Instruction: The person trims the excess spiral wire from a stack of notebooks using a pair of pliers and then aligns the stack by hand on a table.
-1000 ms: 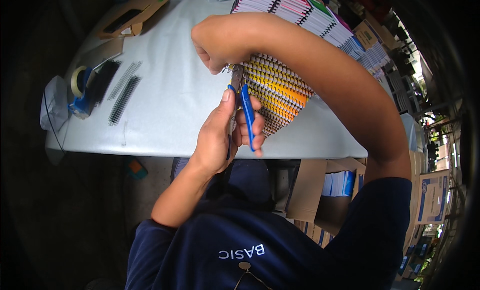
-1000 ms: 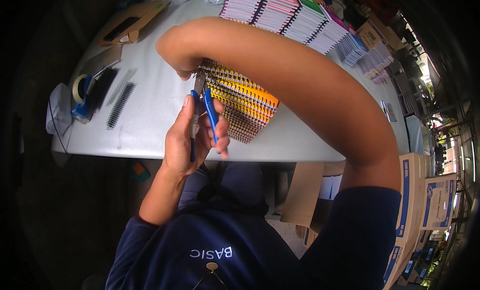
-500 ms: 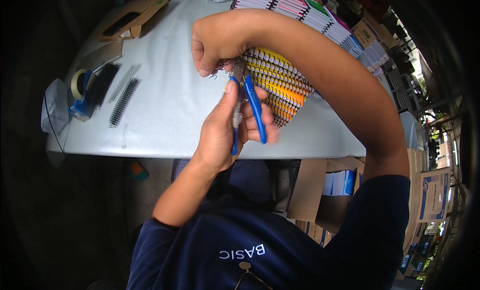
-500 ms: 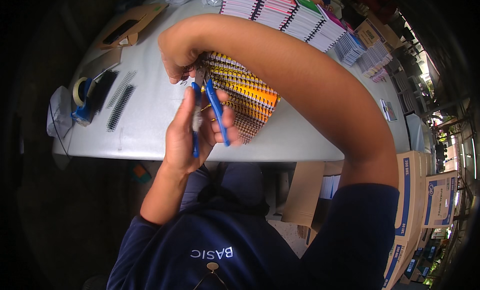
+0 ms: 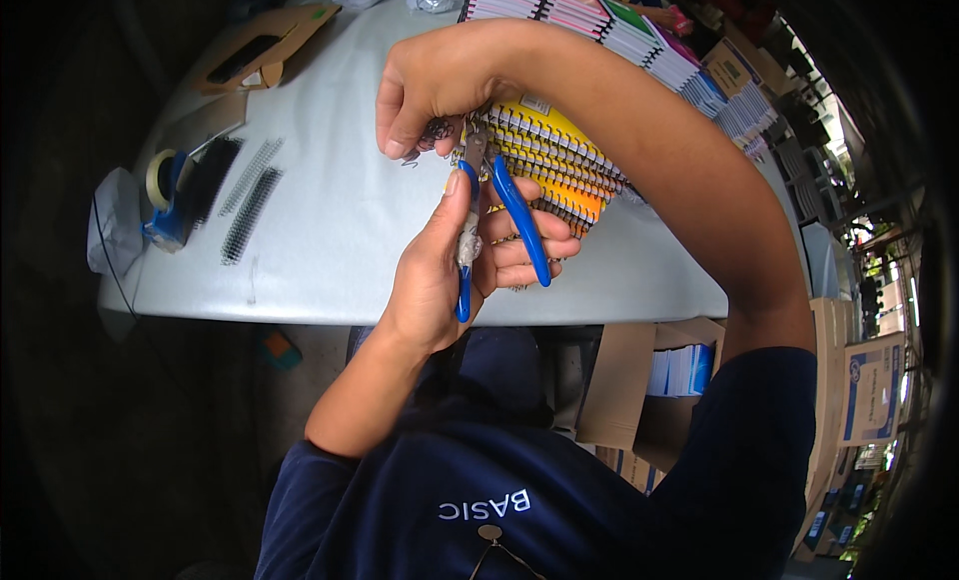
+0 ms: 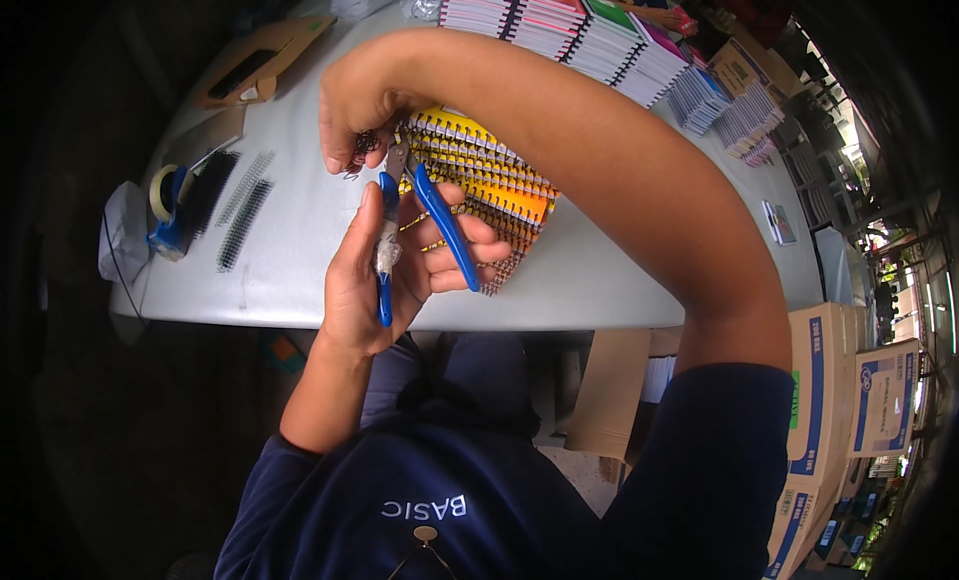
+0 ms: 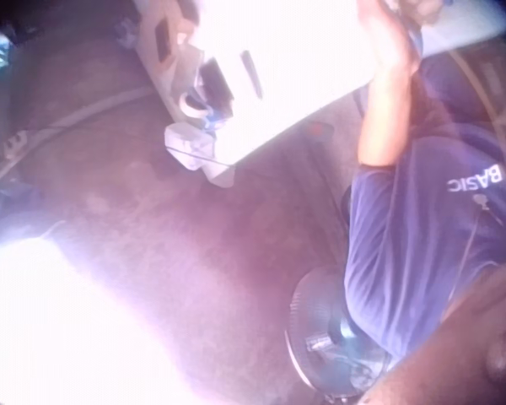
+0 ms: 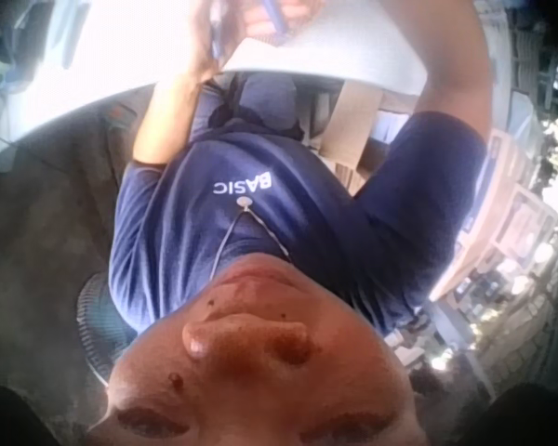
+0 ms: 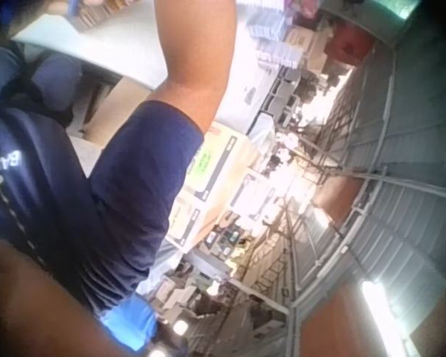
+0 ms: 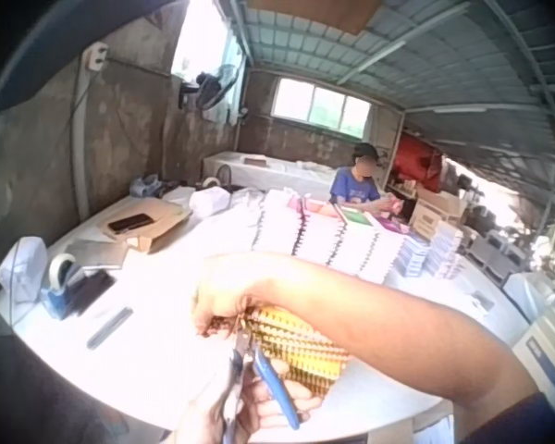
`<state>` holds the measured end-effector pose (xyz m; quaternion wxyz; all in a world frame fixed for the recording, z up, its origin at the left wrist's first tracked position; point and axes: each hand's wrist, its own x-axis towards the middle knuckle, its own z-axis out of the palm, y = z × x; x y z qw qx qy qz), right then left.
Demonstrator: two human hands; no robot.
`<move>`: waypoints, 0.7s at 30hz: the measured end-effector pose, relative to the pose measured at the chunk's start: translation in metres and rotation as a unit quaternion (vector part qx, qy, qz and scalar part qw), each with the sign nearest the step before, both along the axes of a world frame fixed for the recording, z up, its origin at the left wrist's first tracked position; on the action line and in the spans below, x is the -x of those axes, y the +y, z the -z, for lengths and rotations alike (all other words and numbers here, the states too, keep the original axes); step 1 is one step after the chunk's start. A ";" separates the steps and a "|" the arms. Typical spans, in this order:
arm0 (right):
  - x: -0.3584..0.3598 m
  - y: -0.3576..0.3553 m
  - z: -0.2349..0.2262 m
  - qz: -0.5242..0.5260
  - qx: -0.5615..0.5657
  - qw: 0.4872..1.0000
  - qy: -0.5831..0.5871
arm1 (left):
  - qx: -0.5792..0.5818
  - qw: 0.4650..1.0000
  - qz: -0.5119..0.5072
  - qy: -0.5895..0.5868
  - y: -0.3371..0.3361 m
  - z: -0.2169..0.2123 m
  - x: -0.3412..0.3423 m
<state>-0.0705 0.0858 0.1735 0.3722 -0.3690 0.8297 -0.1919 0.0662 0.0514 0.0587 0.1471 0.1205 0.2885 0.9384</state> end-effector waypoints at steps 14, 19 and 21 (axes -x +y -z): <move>0.003 0.004 0.002 -0.013 0.030 0.997 -0.066 | 0.047 0.998 -0.038 0.009 0.005 0.001 -0.008; 0.004 0.004 0.004 -0.010 0.043 0.996 -0.074 | 0.033 0.999 -0.015 -0.022 0.009 -0.009 -0.005; 0.002 0.003 0.003 -0.017 0.049 0.997 -0.059 | 0.030 0.998 -0.026 -0.045 0.006 -0.004 -0.002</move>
